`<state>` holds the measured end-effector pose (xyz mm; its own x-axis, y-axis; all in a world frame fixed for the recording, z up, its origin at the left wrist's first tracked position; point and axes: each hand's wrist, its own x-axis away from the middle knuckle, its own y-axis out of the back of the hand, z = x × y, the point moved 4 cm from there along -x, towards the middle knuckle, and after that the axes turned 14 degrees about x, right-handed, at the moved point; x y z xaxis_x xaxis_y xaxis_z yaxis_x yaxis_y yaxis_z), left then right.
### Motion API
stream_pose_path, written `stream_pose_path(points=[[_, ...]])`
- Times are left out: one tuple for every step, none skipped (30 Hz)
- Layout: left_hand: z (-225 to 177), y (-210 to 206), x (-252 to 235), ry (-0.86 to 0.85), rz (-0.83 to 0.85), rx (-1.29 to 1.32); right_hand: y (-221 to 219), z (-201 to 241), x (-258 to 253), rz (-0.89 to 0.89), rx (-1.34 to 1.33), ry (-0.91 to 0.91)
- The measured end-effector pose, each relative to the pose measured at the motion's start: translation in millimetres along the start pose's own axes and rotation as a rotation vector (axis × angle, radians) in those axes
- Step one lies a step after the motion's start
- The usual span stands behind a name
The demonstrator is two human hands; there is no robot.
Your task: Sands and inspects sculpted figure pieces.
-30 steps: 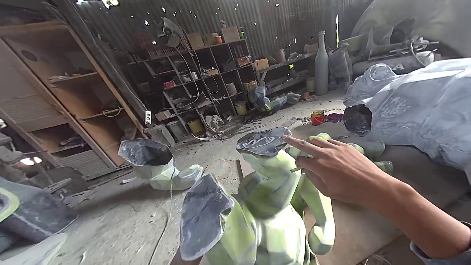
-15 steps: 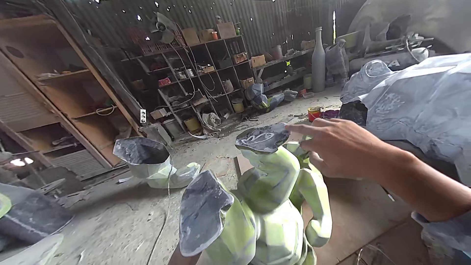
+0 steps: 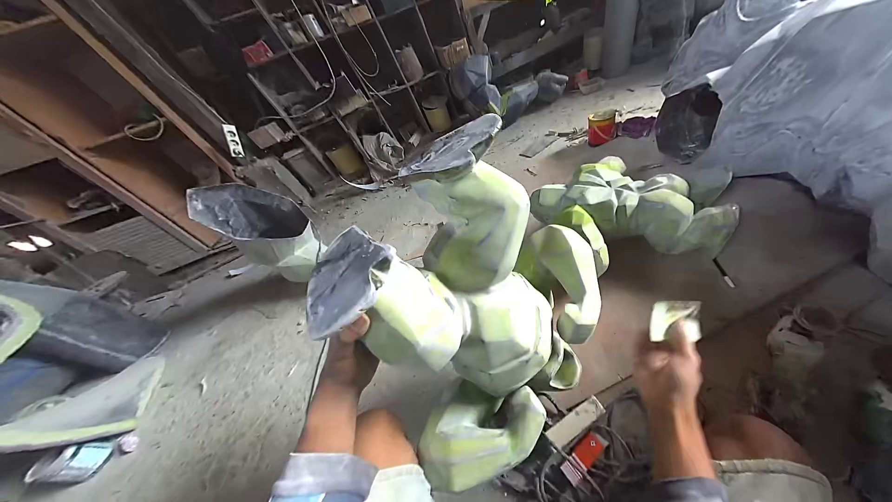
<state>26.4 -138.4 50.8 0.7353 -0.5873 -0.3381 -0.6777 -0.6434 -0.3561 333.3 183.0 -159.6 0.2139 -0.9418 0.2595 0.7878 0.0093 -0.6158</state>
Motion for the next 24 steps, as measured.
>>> stream_pose_path(points=[[-0.6, -0.5, -1.8, -0.002, -0.006, 0.003, 11.9, -40.1, 6.0, -0.089, 0.015, -0.110], [-1.2, -0.7, -3.0, -0.005, -0.008, 0.001, 19.6, -74.7, 11.5, -0.162, 0.038, -0.198], [-1.4, -0.9, -4.5, -0.012, 0.000, 0.001, 21.9, -100.7, 16.1, -0.217, 0.056, -0.269], [-1.3, -1.1, -6.3, -0.014, 0.018, 0.003, 20.4, -118.6, 18.7, -0.245, 0.051, -0.316], [-1.3, -1.8, -7.2, -0.011, 0.033, 0.002, 17.1, -131.8, 19.3, -0.266, 0.026, -0.347], [-1.4, -2.4, -7.8, -0.010, 0.044, 0.004, 12.6, -140.8, 18.4, -0.285, -0.018, -0.363], [-1.5, -2.9, -9.1, -0.016, 0.054, 0.014, 6.7, -146.0, 16.3, -0.293, -0.073, -0.361], [-1.8, -3.6, -10.5, -0.022, 0.060, 0.017, 1.3, -148.7, 14.2, -0.293, -0.118, -0.350], [-2.3, -4.2, -11.7, -0.028, 0.051, 0.011, -1.7, -150.2, 13.0, -0.298, -0.143, -0.341], [-2.3, -4.3, -13.3, -0.030, 0.039, 0.007, -1.6, -150.8, 11.9, -0.296, -0.157, -0.339], [-2.0, -3.7, -15.2, -0.031, 0.034, 0.003, 1.2, -151.6, 10.6, -0.288, -0.163, -0.347], [-1.8, -2.7, -17.1, -0.029, 0.031, 0.002, 5.3, -154.3, 8.5, -0.294, -0.151, -0.361], [-1.9, -2.1, -18.4, -0.027, 0.019, -0.003, 10.1, -160.1, 5.5, -0.289, -0.149, -0.376], [-2.0, -1.9, -19.4, -0.027, 0.004, -0.008, 14.8, -168.5, 1.9, -0.274, -0.166, -0.389], [-2.4, -2.2, -20.8, -0.028, 0.001, -0.010, 18.4, -178.2, -2.2, -0.255, -0.191, -0.397], [-2.5, -1.7, -22.7, -0.032, 0.002, -0.007, 20.2, -188.5, -7.3, -0.224, -0.208, -0.401], [-2.6, -0.5, -23.6, -0.033, 0.000, -0.008, 21.3, -198.9, -12.4, -0.182, -0.212, -0.402], [-2.3, 0.9, -23.0, -0.028, -0.010, -0.020, 21.7, -207.2, -15.8, -0.128, -0.190, -0.406], [-1.6, 1.5, -21.1, -0.019, -0.029, -0.041, 21.8, -213.6, -19.7, -0.070, -0.152, -0.412], [-0.8, 2.5, -21.0, -0.017, -0.059, -0.040, 19.7, -218.6, -26.6, -0.013, -0.113, -0.420], [-0.8, 3.8, -22.9, -0.022, -0.076, -0.023, 16.3, -223.2, -35.0, 0.035, -0.084, -0.425], [-1.4, 5.3, -25.0, -0.028, -0.082, -0.002, 13.8, -229.2, -43.0, 0.079, -0.067, -0.426], [-1.7, 7.4, -26.2, -0.028, -0.081, 0.022, 11.0, -234.0, -48.2, 0.104, -0.050, -0.424], [-1.4, 10.0, -27.0, -0.028, -0.078, 0.045, 7.3, -235.9, -50.6, 0.128, -0.017, -0.419]])
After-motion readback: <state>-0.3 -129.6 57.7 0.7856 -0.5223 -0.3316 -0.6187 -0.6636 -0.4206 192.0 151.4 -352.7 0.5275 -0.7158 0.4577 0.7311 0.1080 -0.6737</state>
